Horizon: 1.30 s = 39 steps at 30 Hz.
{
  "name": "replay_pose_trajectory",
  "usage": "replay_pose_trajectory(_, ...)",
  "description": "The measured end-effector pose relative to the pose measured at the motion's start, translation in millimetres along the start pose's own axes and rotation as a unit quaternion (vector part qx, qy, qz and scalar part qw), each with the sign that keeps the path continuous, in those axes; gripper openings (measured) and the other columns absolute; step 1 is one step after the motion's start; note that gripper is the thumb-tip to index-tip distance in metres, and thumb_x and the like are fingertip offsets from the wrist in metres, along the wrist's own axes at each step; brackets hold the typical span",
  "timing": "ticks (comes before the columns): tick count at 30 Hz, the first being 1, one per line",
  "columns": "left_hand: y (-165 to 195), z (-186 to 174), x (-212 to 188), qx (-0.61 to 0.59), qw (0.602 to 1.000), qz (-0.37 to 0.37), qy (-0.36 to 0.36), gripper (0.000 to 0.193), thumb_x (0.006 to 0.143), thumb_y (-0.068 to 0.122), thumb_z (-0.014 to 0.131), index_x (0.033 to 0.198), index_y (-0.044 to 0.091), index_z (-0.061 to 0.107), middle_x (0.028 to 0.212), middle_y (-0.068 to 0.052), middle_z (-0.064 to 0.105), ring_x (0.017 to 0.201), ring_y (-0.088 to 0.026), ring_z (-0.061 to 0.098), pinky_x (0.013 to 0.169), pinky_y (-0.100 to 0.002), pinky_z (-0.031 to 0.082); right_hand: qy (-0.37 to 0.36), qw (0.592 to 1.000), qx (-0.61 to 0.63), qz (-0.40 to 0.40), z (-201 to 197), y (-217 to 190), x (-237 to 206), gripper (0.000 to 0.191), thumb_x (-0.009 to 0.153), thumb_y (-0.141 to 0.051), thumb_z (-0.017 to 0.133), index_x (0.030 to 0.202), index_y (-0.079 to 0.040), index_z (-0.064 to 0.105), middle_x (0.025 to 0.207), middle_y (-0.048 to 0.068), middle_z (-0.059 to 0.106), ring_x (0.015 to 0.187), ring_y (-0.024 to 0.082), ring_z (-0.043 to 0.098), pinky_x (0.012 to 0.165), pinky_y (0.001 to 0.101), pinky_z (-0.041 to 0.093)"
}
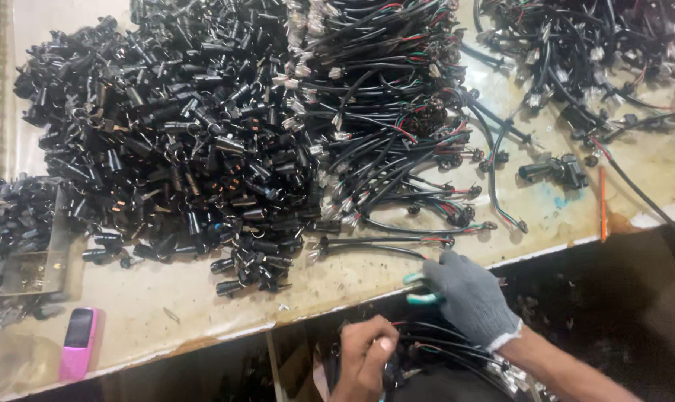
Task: The person repeatedly picks small black cylindrical components and wires from a table, then joins them by hand. The assembled units are placed into a pile on the table. The person wears a glove on the right hand and uses both hands to manipulate the parts.
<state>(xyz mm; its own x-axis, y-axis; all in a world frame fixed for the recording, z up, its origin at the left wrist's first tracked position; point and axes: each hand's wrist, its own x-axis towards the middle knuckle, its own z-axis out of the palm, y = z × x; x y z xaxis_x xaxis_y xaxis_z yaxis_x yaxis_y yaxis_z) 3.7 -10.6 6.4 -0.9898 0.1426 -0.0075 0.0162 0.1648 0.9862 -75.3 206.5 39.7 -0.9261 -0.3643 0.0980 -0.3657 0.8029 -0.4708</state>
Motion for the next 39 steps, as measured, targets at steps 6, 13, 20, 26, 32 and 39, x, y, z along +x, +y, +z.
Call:
replay_pose_trajectory(6,2.9,4.2,2.6,-0.263,0.956,-0.128,-0.026,0.025,0.094,0.021,0.059,0.111,0.004,0.053,0.085,-0.001,0.052,0.077,-0.010,0.044,0.069,-0.028,0.037,0.180,0.983,0.008,-0.027,8.2,3.5,-1.2,0.022,0.077,-0.009,0.070,0.097,-0.010,0.060,0.089,0.013,0.062,0.082,0.036,0.063,0.068,0.0457,0.052)
replay_pose_trajectory(13,25.2,-0.1,19.0,-0.078,0.994,0.015,-0.071,0.043,0.102,0.032,0.064,0.133,0.003,0.059,0.118,-0.004,0.064,0.112,-0.014,0.058,0.098,-0.031,0.045,0.042,0.998,-0.023,0.045,12.0,23.7,-2.9,0.022,0.083,-0.016,0.073,0.103,-0.013,0.065,0.084,0.012,0.064,0.079,0.035,0.067,0.064,0.0468,0.053)
replay_pose_trajectory(20,8.9,1.7,3.7,-0.156,0.977,-0.107,-0.099,0.059,0.099,0.029,0.067,0.153,0.006,0.055,0.071,0.004,0.057,0.064,-0.007,0.052,0.062,-0.023,0.047,-0.025,0.973,0.212,0.092,-2.3,48.3,23.8,0.021,0.083,-0.014,0.073,0.100,-0.007,0.064,0.078,0.016,0.065,0.073,0.038,0.063,0.059,0.0444,0.051)
replay_pose_trajectory(26,6.2,2.7,2.5,-0.242,0.954,-0.153,-0.093,0.037,0.105,0.021,0.059,0.131,-0.003,0.067,0.069,0.002,0.057,0.058,-0.006,0.050,0.054,-0.024,0.041,0.018,0.933,0.271,-0.238,-4.9,7.7,-16.7,0.025,0.074,-0.011,0.078,0.095,-0.011,0.064,0.084,0.004,0.066,0.075,0.023,0.067,0.064,0.0328,0.054)
replay_pose_trajectory(32,19.2,5.5,8.4,-0.037,0.975,-0.199,-0.094,0.028,0.099,0.022,0.061,0.117,0.002,0.063,0.061,-0.005,0.060,0.052,-0.011,0.054,0.050,-0.028,0.042,-0.002,0.755,0.655,-0.040,1.7,-30.8,-11.6,0.017,0.092,0.009,0.061,0.086,-0.003,0.050,0.088,0.019,0.050,0.075,0.027,0.064,0.089,0.0498,0.056)
replay_pose_trajectory(39,19.9,13.7,8.8,-0.056,0.988,-0.141,-0.022,0.025,0.096,0.021,0.067,0.112,0.002,0.072,0.065,-0.004,0.063,0.058,-0.012,0.060,0.056,-0.029,0.049,0.169,0.704,0.656,0.214,18.9,-17.3,-31.4,0.008,0.082,0.002,0.062,0.077,-0.001,0.057,0.066,0.010,0.055,0.050,0.021,0.046,0.044,0.0333,0.037)
